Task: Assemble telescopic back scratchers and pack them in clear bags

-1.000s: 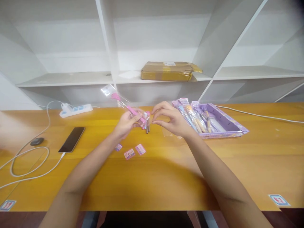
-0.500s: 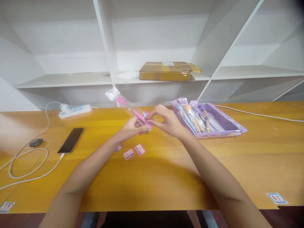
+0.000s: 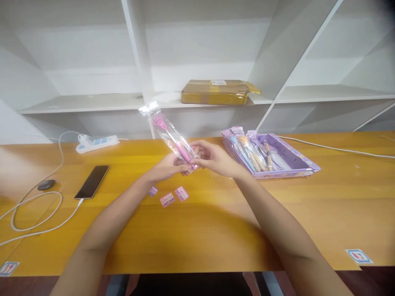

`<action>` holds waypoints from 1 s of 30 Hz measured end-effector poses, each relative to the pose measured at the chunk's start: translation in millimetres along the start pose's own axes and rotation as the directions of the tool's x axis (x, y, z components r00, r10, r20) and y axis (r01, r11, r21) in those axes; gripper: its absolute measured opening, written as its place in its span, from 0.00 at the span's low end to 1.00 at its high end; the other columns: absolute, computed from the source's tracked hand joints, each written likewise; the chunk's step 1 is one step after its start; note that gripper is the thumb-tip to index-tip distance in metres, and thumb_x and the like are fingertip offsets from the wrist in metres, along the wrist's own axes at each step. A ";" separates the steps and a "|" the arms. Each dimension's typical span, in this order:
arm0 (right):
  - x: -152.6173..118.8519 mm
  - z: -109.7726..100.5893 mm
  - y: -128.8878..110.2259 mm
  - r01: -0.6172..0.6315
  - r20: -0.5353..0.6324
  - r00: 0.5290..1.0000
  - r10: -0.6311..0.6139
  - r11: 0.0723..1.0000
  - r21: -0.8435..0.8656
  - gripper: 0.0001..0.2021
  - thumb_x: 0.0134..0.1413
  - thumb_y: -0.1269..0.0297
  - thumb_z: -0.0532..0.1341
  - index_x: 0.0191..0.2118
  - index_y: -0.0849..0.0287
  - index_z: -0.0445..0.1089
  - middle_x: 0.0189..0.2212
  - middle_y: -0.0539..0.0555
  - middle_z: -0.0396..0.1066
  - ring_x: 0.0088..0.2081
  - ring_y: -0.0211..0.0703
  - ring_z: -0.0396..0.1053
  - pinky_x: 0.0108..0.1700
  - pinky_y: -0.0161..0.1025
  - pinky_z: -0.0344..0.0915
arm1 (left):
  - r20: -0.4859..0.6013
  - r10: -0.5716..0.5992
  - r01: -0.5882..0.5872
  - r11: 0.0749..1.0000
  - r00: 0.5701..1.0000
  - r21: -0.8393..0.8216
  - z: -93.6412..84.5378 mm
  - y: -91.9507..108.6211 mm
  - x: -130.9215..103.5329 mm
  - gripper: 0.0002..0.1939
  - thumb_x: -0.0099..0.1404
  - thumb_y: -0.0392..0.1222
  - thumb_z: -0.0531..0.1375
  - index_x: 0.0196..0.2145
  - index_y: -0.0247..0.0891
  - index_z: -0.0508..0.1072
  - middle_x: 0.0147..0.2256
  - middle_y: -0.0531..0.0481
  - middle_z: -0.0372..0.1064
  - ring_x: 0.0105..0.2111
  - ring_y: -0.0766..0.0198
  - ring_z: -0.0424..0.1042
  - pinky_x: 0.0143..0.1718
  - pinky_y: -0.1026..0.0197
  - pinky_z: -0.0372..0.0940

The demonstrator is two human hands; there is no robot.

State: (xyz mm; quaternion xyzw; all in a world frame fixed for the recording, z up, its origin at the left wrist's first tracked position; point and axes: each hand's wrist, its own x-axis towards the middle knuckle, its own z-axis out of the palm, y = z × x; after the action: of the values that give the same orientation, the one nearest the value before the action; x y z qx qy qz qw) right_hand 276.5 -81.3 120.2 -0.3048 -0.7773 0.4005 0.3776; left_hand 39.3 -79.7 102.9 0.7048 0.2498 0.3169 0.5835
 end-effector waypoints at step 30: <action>11.7 63.6 35.3 -0.308 0.482 0.852 0.202 0.940 0.150 0.17 0.60 0.50 0.71 0.39 0.60 0.72 0.30 0.48 0.74 0.29 0.36 0.70 0.33 0.35 0.68 | -0.226 0.118 -0.005 0.895 0.967 0.447 -61.8 13.6 -5.9 0.12 0.69 0.48 0.68 0.44 0.38 0.79 0.41 0.45 0.79 0.40 0.62 0.77 0.42 0.59 0.72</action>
State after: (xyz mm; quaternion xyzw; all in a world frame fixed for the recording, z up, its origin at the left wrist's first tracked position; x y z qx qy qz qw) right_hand 223.5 -79.8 69.1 -0.2580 -0.7471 0.5920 0.1576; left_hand -10.5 -45.6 122.5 0.7814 0.3633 0.3556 0.3620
